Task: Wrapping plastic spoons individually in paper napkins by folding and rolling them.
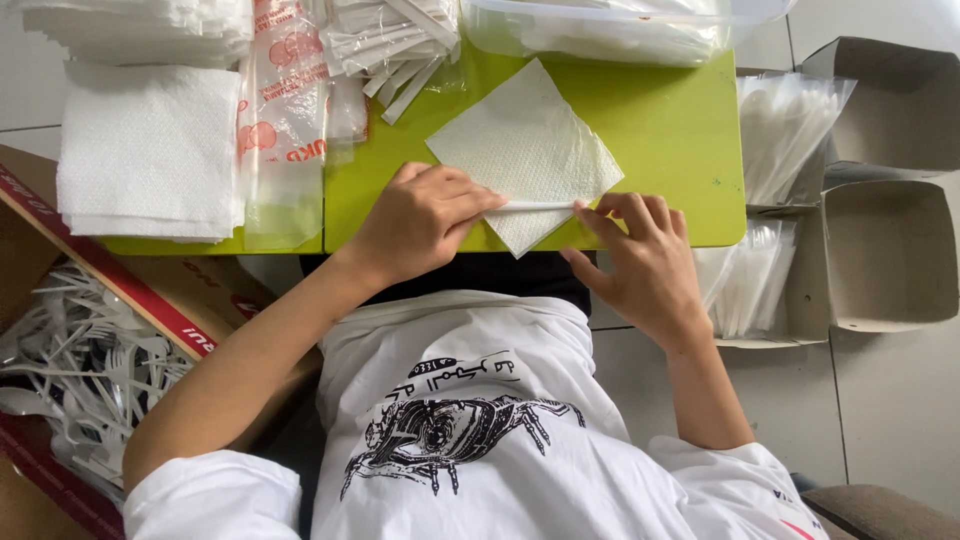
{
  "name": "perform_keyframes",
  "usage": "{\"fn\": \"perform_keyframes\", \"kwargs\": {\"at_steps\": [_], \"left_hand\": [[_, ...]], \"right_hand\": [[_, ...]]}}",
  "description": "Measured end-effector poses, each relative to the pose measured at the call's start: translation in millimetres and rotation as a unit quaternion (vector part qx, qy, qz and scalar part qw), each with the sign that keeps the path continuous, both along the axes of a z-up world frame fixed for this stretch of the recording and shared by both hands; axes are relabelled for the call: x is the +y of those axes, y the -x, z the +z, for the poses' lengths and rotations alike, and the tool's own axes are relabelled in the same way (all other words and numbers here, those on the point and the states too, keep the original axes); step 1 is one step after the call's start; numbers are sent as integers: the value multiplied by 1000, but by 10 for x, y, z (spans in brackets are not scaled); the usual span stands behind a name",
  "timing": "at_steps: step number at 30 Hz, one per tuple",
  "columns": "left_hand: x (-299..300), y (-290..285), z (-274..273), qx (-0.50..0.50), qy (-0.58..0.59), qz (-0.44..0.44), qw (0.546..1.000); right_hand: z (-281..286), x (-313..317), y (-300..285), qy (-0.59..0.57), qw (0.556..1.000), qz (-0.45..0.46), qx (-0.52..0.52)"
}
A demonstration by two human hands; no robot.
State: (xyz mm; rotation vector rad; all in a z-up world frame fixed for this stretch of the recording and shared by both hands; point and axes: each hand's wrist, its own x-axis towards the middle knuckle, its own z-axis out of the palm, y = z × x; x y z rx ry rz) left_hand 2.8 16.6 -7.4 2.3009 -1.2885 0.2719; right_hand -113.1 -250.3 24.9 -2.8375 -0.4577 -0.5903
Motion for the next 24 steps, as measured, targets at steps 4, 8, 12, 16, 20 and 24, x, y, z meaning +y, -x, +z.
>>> {"fn": "perform_keyframes", "kwargs": {"at_steps": [4,8,12,16,20,24], "left_hand": [[20,68,108,-5,-1,-3,1000],[-4,37,36,-9,1,2,1000],[-1,39,51,-10,5,5,1000],[2,29,25,-12,-6,10,1000],[-10,-17,-88,-7,-5,6,1000],[-14,-35,-83,-2,-16,8,1000]], "right_hand": [[103,153,107,82,996,-44,12],[62,326,44,96,995,-34,-17],[-50,418,-78,75,996,45,-27],[-100,412,-154,18,995,87,-38],[-36,416,-267,-23,992,104,-69],[-45,319,-483,-58,991,95,-78]]}}
